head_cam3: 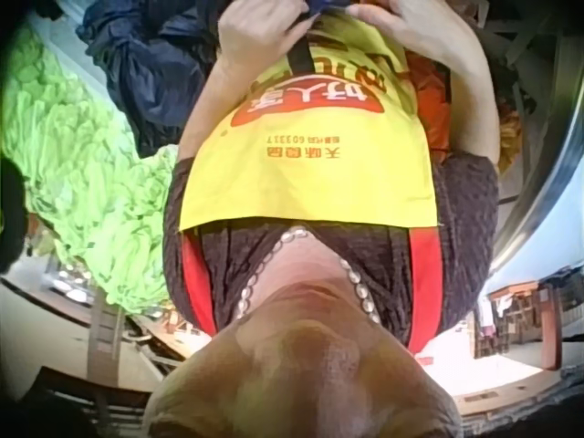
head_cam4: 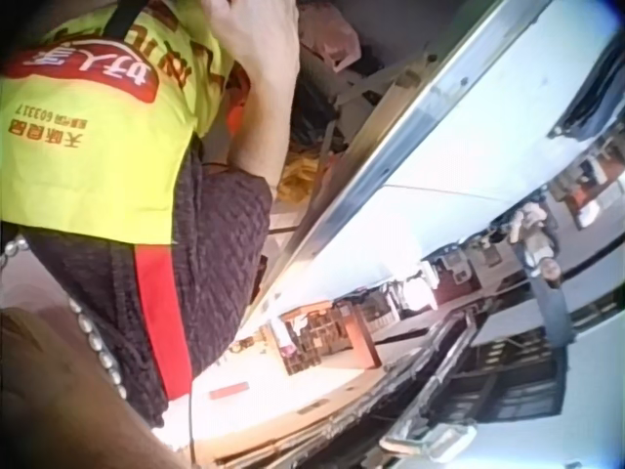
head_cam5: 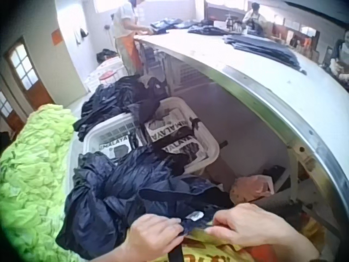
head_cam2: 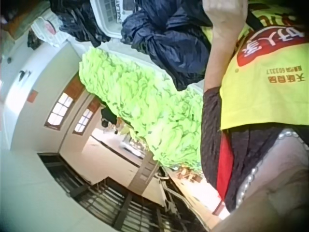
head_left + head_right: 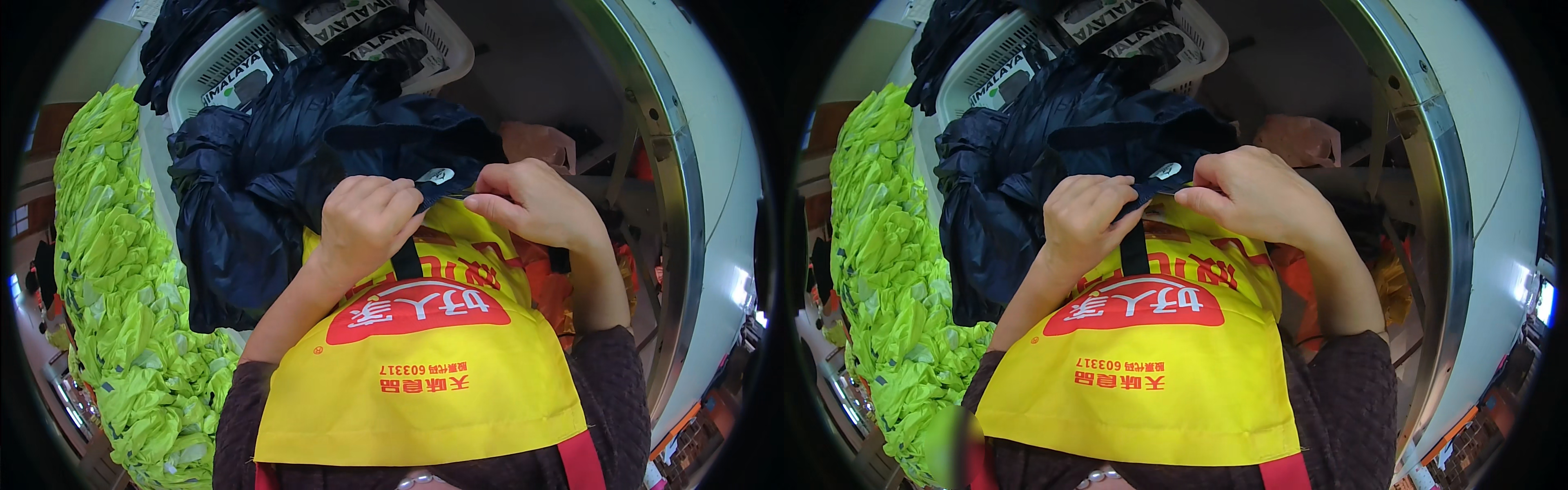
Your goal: The person uses scissors to cut tags off a dark blue jacket. They repeatedly locate tags on the garment, cut them off, and discard the pieces. The task is performed one item at a time.
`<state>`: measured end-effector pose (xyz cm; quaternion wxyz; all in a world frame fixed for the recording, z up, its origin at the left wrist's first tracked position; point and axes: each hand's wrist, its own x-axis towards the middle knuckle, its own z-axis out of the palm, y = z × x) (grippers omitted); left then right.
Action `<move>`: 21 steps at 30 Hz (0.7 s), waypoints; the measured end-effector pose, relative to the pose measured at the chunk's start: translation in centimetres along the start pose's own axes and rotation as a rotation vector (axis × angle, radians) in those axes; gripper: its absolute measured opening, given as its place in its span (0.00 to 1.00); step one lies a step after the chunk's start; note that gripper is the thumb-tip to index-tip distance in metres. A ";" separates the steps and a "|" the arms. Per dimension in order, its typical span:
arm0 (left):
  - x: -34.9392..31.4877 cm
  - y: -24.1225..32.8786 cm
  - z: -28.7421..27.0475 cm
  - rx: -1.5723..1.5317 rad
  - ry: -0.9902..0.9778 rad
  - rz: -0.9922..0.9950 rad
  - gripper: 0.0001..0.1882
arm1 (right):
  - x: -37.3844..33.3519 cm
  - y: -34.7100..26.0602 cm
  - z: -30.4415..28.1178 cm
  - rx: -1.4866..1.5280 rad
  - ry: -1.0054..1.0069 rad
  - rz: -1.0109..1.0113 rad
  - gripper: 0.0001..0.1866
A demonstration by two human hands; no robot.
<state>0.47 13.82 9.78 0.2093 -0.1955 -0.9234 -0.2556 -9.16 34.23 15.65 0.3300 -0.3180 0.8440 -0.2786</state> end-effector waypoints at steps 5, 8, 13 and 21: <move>-0.4 0.3 0.3 0.012 0.000 0.042 0.09 | 0.1 -0.1 0.3 -0.047 -0.041 -0.001 0.20; -0.4 0.7 0.1 -0.006 -0.030 0.032 0.09 | 0.1 -0.1 0.7 -0.060 -0.059 0.015 0.19; -0.6 0.8 0.2 -0.001 -0.033 0.036 0.09 | -0.2 0.3 0.8 0.042 0.005 0.053 0.18; -0.6 0.7 0.3 0.007 0.003 0.055 0.10 | 0.8 0.4 3.8 0.346 0.256 -0.048 0.17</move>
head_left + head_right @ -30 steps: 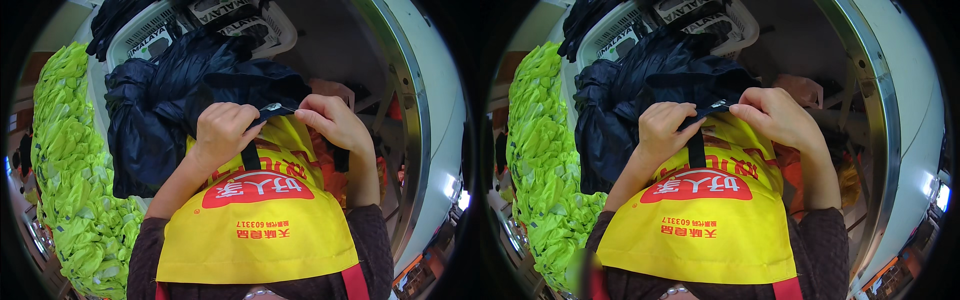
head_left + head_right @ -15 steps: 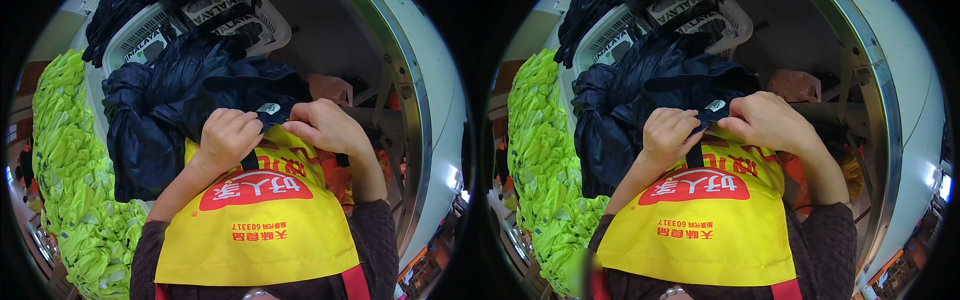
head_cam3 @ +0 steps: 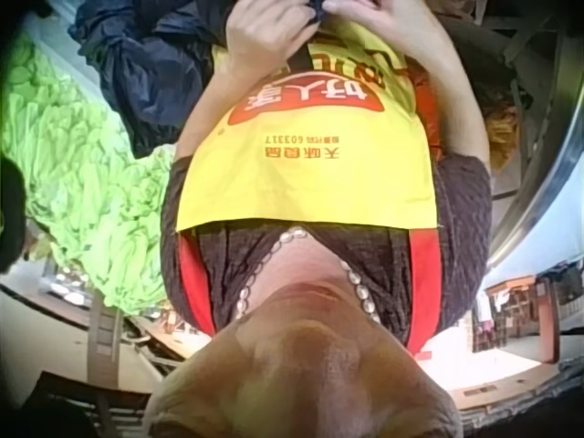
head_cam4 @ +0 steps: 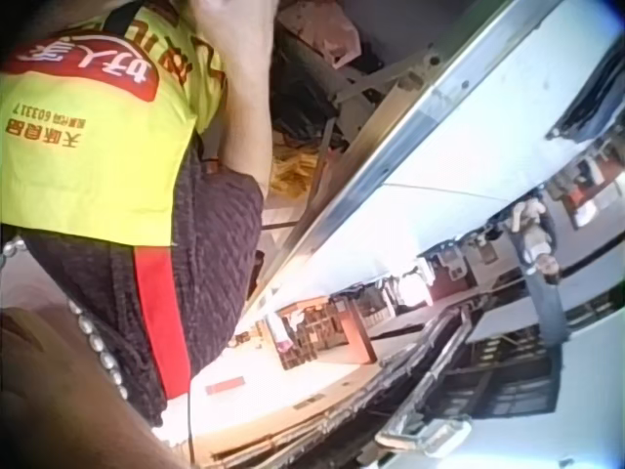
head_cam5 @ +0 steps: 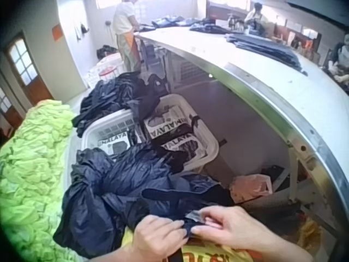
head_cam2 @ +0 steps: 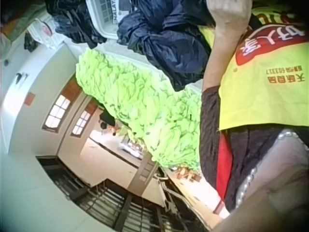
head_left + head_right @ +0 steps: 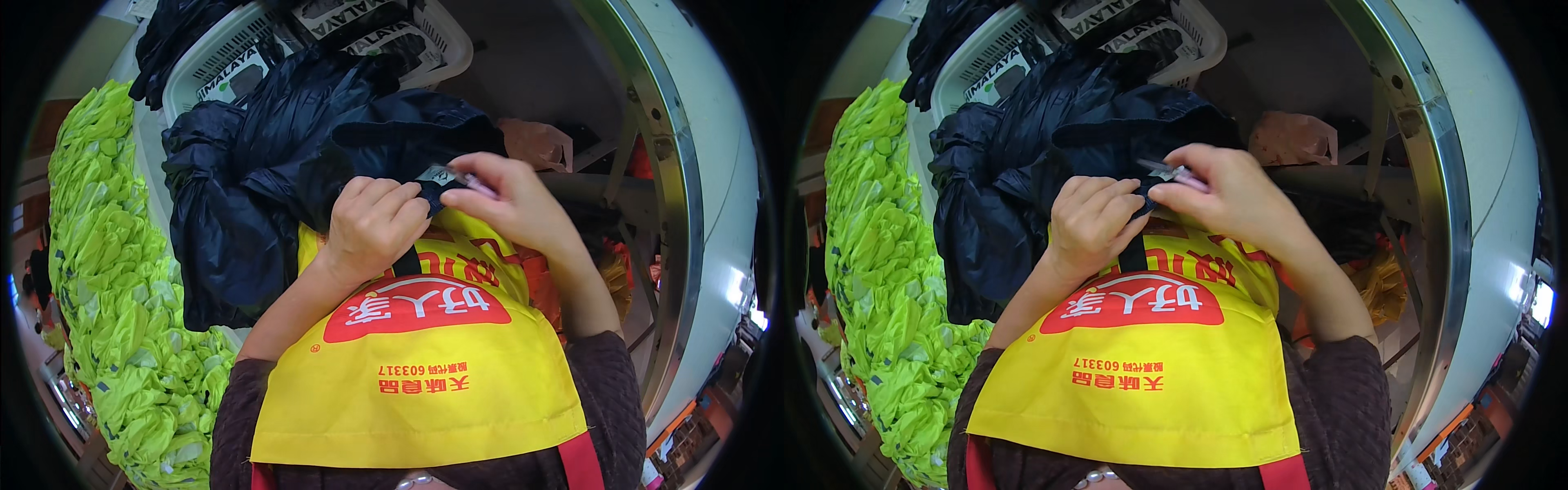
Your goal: The person uses scissors to cut tags off a dark blue jacket. They repeatedly locate tags on the garment, cut them off, and discard the pieces. The task is performed one item at a time.
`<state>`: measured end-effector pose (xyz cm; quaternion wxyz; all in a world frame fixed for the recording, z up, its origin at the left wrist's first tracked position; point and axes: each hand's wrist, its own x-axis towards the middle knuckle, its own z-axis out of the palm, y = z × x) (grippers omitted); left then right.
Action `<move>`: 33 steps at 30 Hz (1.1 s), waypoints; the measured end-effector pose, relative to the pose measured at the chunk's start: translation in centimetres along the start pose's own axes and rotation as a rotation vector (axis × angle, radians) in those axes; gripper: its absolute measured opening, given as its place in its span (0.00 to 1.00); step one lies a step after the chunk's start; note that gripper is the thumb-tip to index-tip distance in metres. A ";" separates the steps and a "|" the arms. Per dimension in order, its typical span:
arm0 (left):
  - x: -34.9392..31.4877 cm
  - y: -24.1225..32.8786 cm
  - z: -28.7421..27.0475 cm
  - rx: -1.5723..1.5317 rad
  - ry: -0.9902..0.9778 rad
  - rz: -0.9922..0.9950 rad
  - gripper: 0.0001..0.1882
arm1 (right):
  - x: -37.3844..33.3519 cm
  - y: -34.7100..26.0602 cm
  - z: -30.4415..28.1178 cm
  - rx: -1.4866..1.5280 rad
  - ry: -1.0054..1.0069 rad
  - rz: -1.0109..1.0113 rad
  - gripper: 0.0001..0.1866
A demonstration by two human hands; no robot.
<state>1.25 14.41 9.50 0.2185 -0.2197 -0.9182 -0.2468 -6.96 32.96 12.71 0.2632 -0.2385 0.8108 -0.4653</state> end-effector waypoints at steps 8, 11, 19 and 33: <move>-0.3 -0.6 0.0 -0.129 0.062 -0.153 0.10 | 1.4 0.6 -0.8 0.019 0.178 -0.024 0.08; 0.3 -1.3 -0.8 -0.129 0.068 -0.243 0.10 | 1.3 0.1 -2.1 0.046 0.350 -0.024 0.12; 0.7 -1.6 -1.2 -0.057 0.096 -0.046 0.10 | 0.6 -1.3 -3.2 -0.086 -0.002 -0.044 0.16; -0.2 -0.8 -0.3 0.038 0.103 0.126 0.09 | 1.6 -3.4 -1.9 -0.639 -0.190 -0.110 0.17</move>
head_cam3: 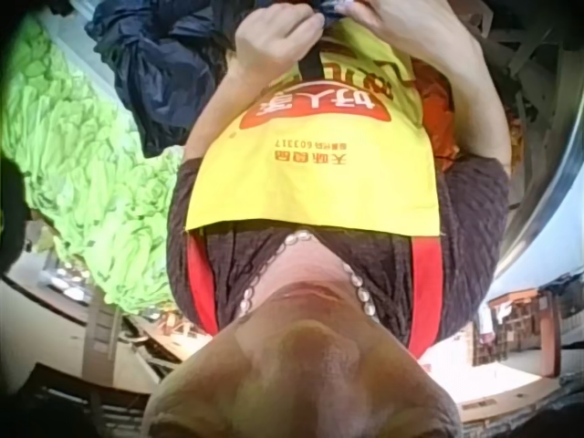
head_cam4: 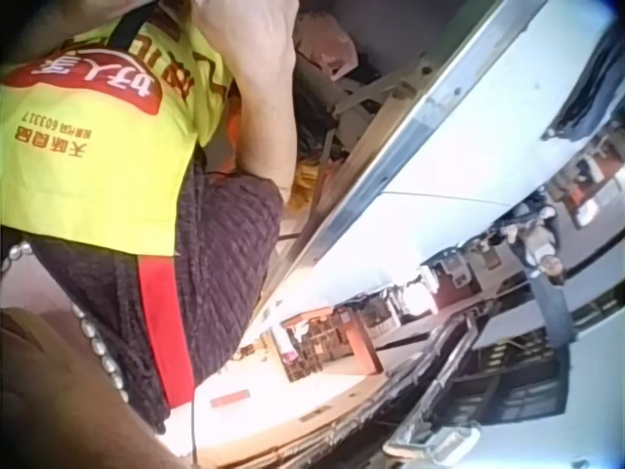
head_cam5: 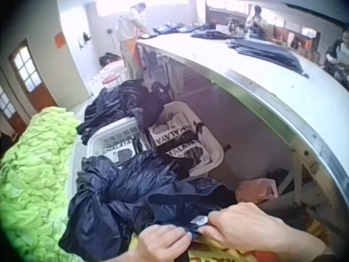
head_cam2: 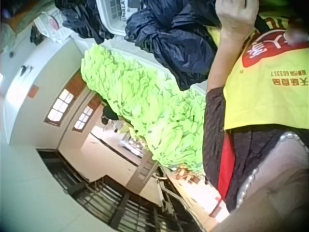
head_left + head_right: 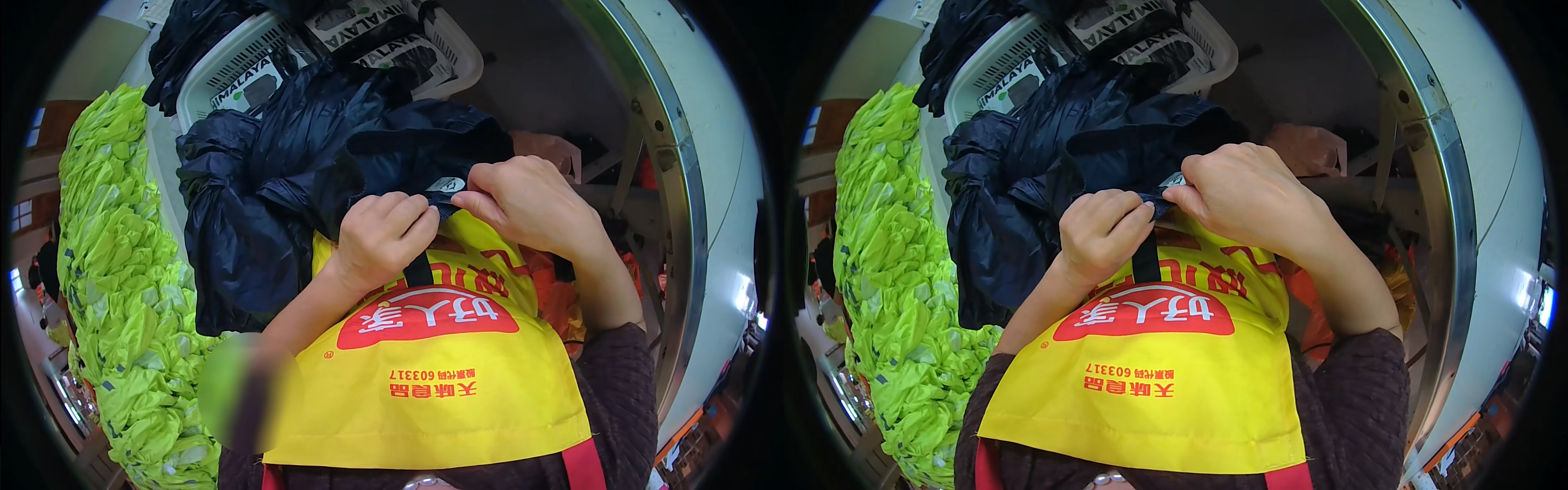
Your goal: The person uses scissors to cut tags off a dark blue jacket. They repeatedly locate tags on the garment, cut them off, and discard the pieces. The task is performed one item at a time.
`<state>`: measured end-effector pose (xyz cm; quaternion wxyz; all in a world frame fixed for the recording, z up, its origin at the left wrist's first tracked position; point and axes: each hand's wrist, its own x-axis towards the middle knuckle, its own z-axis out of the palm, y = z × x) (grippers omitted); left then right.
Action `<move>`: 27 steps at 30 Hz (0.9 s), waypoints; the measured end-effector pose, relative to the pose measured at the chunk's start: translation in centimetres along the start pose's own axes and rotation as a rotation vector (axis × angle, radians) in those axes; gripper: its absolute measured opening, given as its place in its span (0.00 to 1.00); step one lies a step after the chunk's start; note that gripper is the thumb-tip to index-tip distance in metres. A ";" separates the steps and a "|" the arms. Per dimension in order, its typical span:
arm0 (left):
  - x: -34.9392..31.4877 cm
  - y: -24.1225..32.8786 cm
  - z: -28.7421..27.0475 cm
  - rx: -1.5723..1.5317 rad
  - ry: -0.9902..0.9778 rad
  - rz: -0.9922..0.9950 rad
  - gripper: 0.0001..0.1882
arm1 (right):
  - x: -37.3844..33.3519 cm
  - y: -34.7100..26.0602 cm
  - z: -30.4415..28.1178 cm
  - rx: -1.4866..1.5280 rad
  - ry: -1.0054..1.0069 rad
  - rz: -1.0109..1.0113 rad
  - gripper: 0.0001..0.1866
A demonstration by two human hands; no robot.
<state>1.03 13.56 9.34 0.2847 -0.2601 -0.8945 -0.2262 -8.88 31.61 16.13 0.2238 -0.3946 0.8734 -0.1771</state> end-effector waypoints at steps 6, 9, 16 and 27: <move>0.0 0.3 0.2 0.014 -0.022 0.033 0.09 | 0.4 0.1 -0.2 -0.057 -0.098 0.043 0.18; -0.1 0.3 0.3 0.021 -0.026 0.042 0.09 | 0.7 0.5 -0.3 -0.020 -0.146 0.055 0.19; -0.4 0.2 0.3 0.019 -0.005 0.006 0.10 | -0.4 2.3 0.6 0.336 0.119 0.116 0.17; -0.3 0.1 -0.1 0.048 0.047 0.173 0.08 | 0.5 1.4 2.6 0.402 0.149 -0.086 0.13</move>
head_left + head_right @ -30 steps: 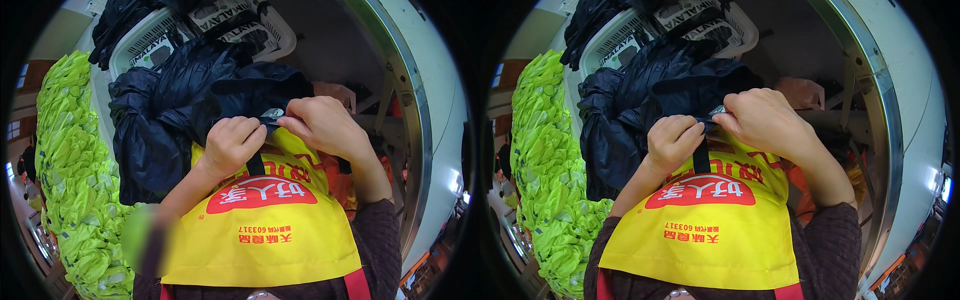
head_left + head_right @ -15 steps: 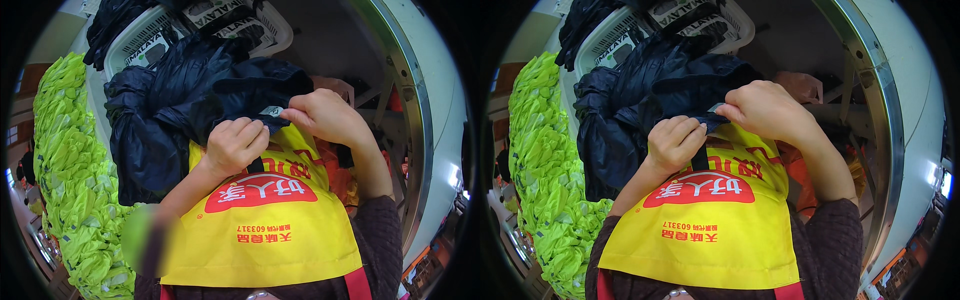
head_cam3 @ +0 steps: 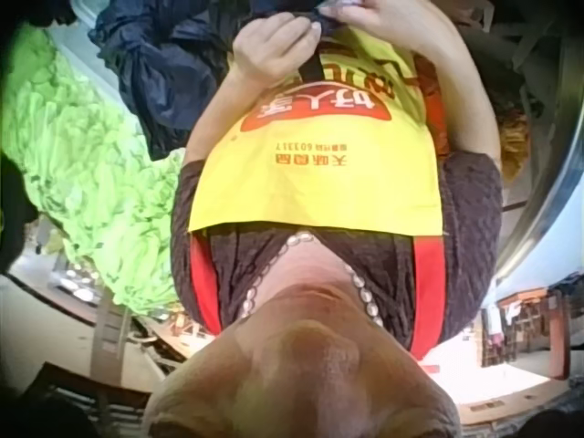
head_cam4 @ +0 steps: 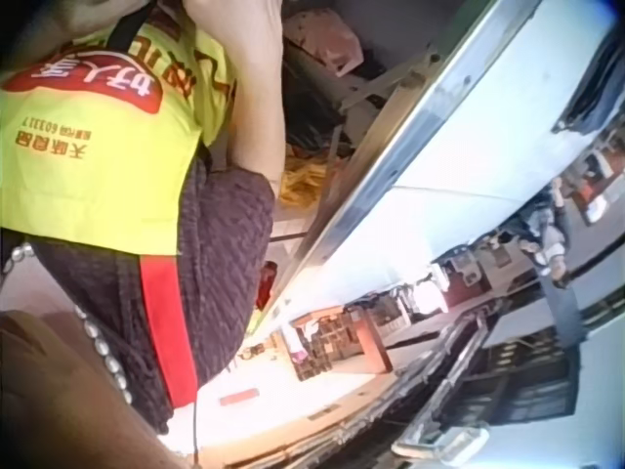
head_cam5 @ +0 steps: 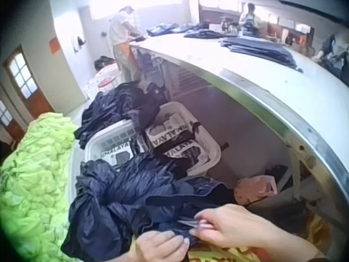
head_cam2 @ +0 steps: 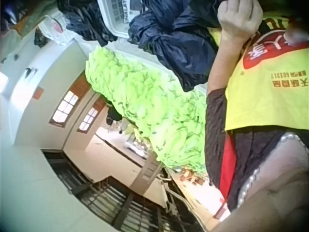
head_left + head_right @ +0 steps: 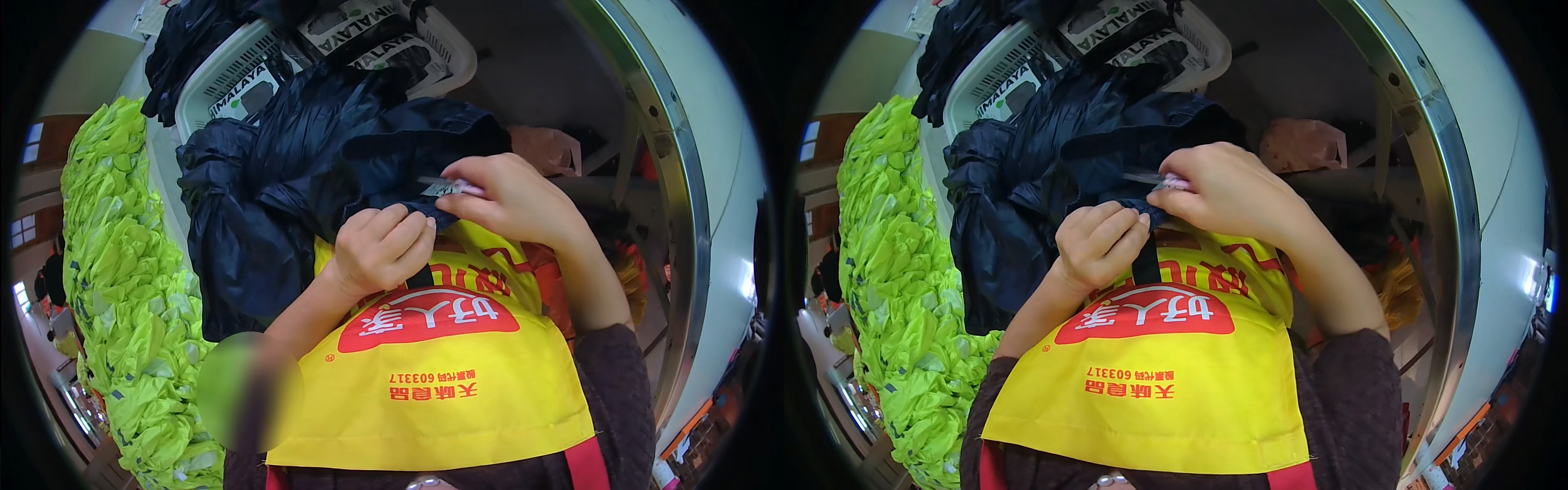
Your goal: The person uses scissors to cut tags off a dark blue jacket. They repeatedly locate tags on the garment, cut them off, and discard the pieces. The task is performed one item at a time.
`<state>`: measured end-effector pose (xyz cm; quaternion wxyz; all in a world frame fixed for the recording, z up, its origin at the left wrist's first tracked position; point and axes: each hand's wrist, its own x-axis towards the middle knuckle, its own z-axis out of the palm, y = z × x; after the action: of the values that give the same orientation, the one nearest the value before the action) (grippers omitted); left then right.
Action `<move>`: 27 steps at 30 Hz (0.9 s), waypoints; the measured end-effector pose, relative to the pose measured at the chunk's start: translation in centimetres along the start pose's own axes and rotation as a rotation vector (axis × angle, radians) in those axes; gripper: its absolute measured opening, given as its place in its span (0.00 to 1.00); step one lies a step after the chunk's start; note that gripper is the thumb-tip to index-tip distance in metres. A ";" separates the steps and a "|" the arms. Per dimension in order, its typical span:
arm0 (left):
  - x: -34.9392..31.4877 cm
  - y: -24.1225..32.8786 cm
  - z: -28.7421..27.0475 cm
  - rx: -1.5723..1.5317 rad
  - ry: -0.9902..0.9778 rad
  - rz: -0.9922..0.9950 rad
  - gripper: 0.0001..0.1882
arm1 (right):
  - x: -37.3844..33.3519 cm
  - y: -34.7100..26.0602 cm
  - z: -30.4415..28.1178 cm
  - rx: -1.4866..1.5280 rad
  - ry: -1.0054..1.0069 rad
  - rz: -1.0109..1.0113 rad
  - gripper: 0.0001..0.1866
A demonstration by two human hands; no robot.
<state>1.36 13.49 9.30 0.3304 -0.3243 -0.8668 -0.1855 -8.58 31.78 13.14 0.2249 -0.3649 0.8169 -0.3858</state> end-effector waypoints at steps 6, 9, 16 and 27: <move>-0.3 0.1 -0.1 -0.006 0.035 0.010 0.10 | 1.9 -0.1 -0.3 -0.123 -0.174 0.048 0.11; -0.4 -0.2 -0.5 0.015 0.035 -0.019 0.12 | 1.5 2.2 -0.5 0.122 0.198 -0.034 0.10; -0.1 -0.9 -1.3 -0.116 -0.001 -0.286 0.14 | -3.6 2.6 -1.1 0.628 0.163 0.151 0.11; 1.3 -3.6 -4.8 -1.530 -0.195 -1.269 0.14 | 10.9 1.4 0.9 0.216 0.109 -0.447 0.10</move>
<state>0.34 8.93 13.27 -0.2003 0.0592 -0.5501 -0.8085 -15.51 23.54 10.52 0.1275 -0.4889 0.6810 -0.5300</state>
